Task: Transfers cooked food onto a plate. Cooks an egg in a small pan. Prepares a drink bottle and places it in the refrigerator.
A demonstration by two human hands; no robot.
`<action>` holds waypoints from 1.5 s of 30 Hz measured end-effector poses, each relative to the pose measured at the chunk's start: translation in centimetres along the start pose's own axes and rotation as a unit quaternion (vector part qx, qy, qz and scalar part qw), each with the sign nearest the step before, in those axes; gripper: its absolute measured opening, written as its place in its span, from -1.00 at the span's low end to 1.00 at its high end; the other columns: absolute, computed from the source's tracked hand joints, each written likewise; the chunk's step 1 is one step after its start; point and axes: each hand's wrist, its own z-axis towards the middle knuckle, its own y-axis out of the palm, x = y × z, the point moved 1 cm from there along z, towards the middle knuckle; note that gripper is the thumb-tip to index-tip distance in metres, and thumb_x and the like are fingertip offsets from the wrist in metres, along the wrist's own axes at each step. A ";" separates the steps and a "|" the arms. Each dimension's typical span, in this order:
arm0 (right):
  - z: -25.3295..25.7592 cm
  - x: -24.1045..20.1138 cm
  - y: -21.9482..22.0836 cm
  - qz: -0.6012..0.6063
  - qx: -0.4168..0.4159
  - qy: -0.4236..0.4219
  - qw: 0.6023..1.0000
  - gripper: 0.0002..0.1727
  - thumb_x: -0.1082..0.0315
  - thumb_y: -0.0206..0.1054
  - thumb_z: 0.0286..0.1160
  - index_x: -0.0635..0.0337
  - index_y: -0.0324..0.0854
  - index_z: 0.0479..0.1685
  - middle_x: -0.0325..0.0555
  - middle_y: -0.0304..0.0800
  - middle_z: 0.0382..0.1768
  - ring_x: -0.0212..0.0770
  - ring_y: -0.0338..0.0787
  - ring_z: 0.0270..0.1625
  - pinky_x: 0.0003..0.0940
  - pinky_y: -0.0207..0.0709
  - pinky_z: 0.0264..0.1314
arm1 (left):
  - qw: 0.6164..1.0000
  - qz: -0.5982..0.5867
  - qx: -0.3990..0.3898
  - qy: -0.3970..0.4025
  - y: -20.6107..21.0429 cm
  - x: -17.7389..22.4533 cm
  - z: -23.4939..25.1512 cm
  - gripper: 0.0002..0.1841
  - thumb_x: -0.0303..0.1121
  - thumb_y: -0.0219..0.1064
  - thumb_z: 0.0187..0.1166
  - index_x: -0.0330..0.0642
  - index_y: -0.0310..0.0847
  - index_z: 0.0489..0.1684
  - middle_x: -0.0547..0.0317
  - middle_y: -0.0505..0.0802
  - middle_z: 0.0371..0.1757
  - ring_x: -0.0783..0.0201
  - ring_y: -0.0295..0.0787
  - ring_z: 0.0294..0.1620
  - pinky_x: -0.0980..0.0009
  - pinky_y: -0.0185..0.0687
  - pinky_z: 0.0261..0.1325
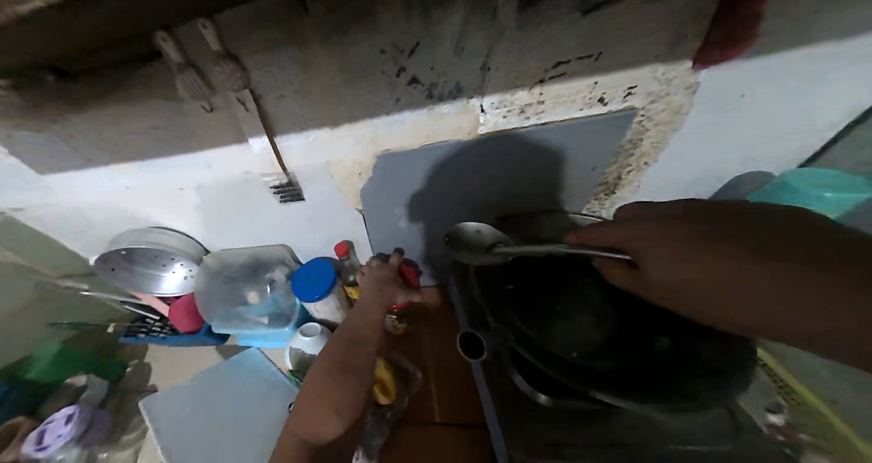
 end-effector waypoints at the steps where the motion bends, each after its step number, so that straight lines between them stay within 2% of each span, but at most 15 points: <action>1: 0.5 -0.9 -0.4 -0.009 -0.018 0.010 1.000 -0.69 0.20 0.31 0.65 -0.19 0.76 0.30 -0.05 0.81 0.05 0.08 0.82 0.06 0.17 0.68 -0.05 | 1.000 -0.002 0.000 -0.018 -0.1 -0.2 -0.5 0.18 0.33 0.68 -0.01 0.33 0.13 0.82 -0.34 0.44 0.63 -0.36 0.36 0.60 -0.40 0.33 0.43; 4: 1.9 -3.3 -1.2 -0.020 -0.032 0.003 0.999 -0.73 0.25 0.32 0.65 -0.06 0.78 0.22 0.03 0.81 0.02 0.16 0.83 0.01 0.18 0.67 -0.10 | 0.998 -0.019 0.000 -0.057 -0.5 -0.4 -1.9 0.20 0.40 0.61 0.04 0.30 0.05 0.85 -0.42 0.41 0.64 -0.43 0.33 0.62 -0.43 0.31 0.45; 8: 4.0 -4.2 -0.7 -0.027 -0.031 -0.032 0.999 -0.72 0.20 0.35 0.64 -0.17 0.78 0.25 -0.01 0.83 0.01 0.13 0.83 0.05 0.21 0.67 -0.06 | 0.998 0.011 -0.019 -0.051 -0.5 -1.1 -1.7 0.27 0.42 0.60 0.04 0.47 -0.14 0.91 -0.43 0.30 0.71 -0.50 0.32 0.59 -0.53 0.32 0.33; 11: 6.6 -0.5 3.8 -0.056 0.110 -0.133 0.983 -0.73 0.09 0.43 0.42 -0.30 0.80 0.10 -0.14 0.82 -0.18 0.02 0.85 -0.20 0.13 0.71 -0.41 | 0.990 0.063 -0.095 0.081 -1.5 -1.5 -1.6 0.31 0.14 0.77 0.02 0.49 -0.16 0.91 -0.06 0.02 0.91 -0.39 -0.01 0.80 -0.59 0.17 0.43; 13: 4.9 -3.9 0.0 -0.039 -0.005 -0.058 0.998 -0.71 0.19 0.35 0.61 -0.20 0.78 0.24 -0.05 0.84 0.00 0.11 0.84 0.00 0.20 0.69 -0.12 | 0.978 0.111 -0.122 0.126 -2.0 -1.2 -1.4 0.30 -0.04 0.81 0.01 0.52 -0.11 0.90 0.14 -0.03 0.94 -0.35 -0.13 0.85 -0.62 0.00 0.52; 15: 3.9 -6.2 -2.8 -0.033 -0.079 -0.011 0.996 -0.68 0.25 0.28 0.69 -0.10 0.74 0.34 0.02 0.82 0.08 0.15 0.82 0.09 0.20 0.67 -0.01 | 0.974 0.146 -0.122 0.126 -2.3 -0.9 -0.8 0.24 0.03 0.76 0.09 0.54 -0.12 0.90 0.00 0.17 0.88 -0.34 0.15 0.75 -0.57 0.09 0.50; 17: 3.8 -6.1 -2.8 -0.035 -0.080 -0.005 0.996 -0.69 0.26 0.27 0.69 -0.08 0.75 0.31 0.04 0.82 0.05 0.16 0.83 0.04 0.20 0.67 -0.07 | 0.983 0.137 -0.092 0.081 -2.3 -0.6 -0.3 0.14 0.32 0.57 0.20 0.58 -0.13 0.89 -0.22 0.48 0.67 -0.34 0.42 0.59 -0.54 0.16 0.48; 19: 3.9 -5.7 -2.4 -0.038 -0.074 0.005 0.997 -0.73 0.26 0.26 0.67 -0.11 0.78 0.21 0.03 0.85 -0.02 0.14 0.84 -0.01 0.20 0.67 -0.12 | 0.988 0.132 -0.073 0.020 -2.0 -0.3 0.3 0.19 0.63 0.30 0.12 0.63 -0.28 0.90 -0.38 0.41 0.68 -0.43 0.34 0.62 -0.62 0.06 0.48; 20: 4.0 -5.5 -2.3 -0.039 -0.077 0.013 0.996 -0.74 0.27 0.27 0.66 -0.11 0.80 0.18 0.02 0.85 -0.03 0.14 0.84 0.00 0.20 0.66 -0.13 | 0.988 0.133 -0.074 0.013 -2.0 -0.3 0.5 0.26 0.67 0.32 0.02 0.66 -0.33 0.90 -0.42 0.33 0.71 -0.48 0.29 0.64 -0.67 0.02 0.45; 22: 4.3 -5.3 -2.1 -0.044 -0.076 0.020 0.996 -0.79 0.29 0.34 0.60 -0.06 0.82 0.07 0.03 0.86 -0.08 0.15 0.85 -0.03 0.21 0.66 -0.17 | 0.983 0.136 -0.108 0.050 -2.2 -0.4 0.3 0.32 0.47 0.57 0.00 0.63 -0.33 0.90 -0.31 0.23 0.80 -0.47 0.23 0.68 -0.72 -0.09 0.46; 25: 4.9 -5.5 -2.2 -0.051 -0.091 0.028 0.994 -0.81 0.30 0.32 0.62 -0.02 0.83 0.03 0.04 0.86 -0.08 0.17 0.85 -0.01 0.21 0.67 -0.16 | 0.969 0.182 -0.140 0.093 -1.9 -0.7 0.5 0.33 0.21 0.73 0.02 0.66 -0.28 0.89 -0.17 0.16 0.85 -0.45 0.16 0.71 -0.61 0.09 0.45; 32: 5.7 -7.8 -2.7 -0.067 -0.097 0.030 0.993 -0.80 0.35 0.25 0.67 0.11 0.82 -0.15 0.10 0.86 -0.16 0.20 0.85 -0.02 0.22 0.64 -0.13 | 0.986 0.129 -0.085 0.062 -1.5 -0.4 -0.5 0.18 0.30 0.59 0.17 0.60 -0.19 0.90 -0.41 0.24 0.76 -0.49 0.32 0.58 -0.54 0.16 0.41; 35: 6.1 -9.5 -2.7 -0.061 -0.122 0.030 0.990 -0.78 0.38 0.22 0.70 0.19 0.81 -0.13 0.16 0.85 -0.12 0.24 0.84 0.03 0.24 0.64 -0.07 | 0.994 0.093 -0.046 0.042 -1.9 -0.4 -1.6 0.19 0.35 0.58 0.15 0.66 -0.23 0.88 -0.38 0.21 0.78 -0.48 0.22 0.65 -0.53 0.16 0.45; 38: 7.2 -11.3 -2.2 -0.047 -0.148 0.016 0.988 -0.78 0.34 0.28 0.68 0.27 0.80 -0.21 0.22 0.84 -0.11 0.28 0.83 0.06 0.28 0.63 0.00 | 0.999 0.006 0.009 0.036 -4.3 -1.6 -3.9 0.18 0.32 0.59 0.18 0.61 -0.22 0.89 -0.43 0.29 0.72 -0.45 0.37 0.57 -0.51 0.25 0.41; 45: 10.4 -17.0 1.3 0.026 -0.206 -0.032 0.978 -0.69 0.31 0.17 0.76 0.38 0.72 0.06 0.32 0.77 0.18 0.32 0.74 0.30 0.35 0.54 0.25 | 0.986 -0.138 0.097 -0.003 -6.7 -9.2 -10.4 0.13 0.21 0.57 0.25 0.45 -0.14 0.91 -0.27 0.42 0.68 -0.34 0.53 0.47 -0.47 0.38 0.32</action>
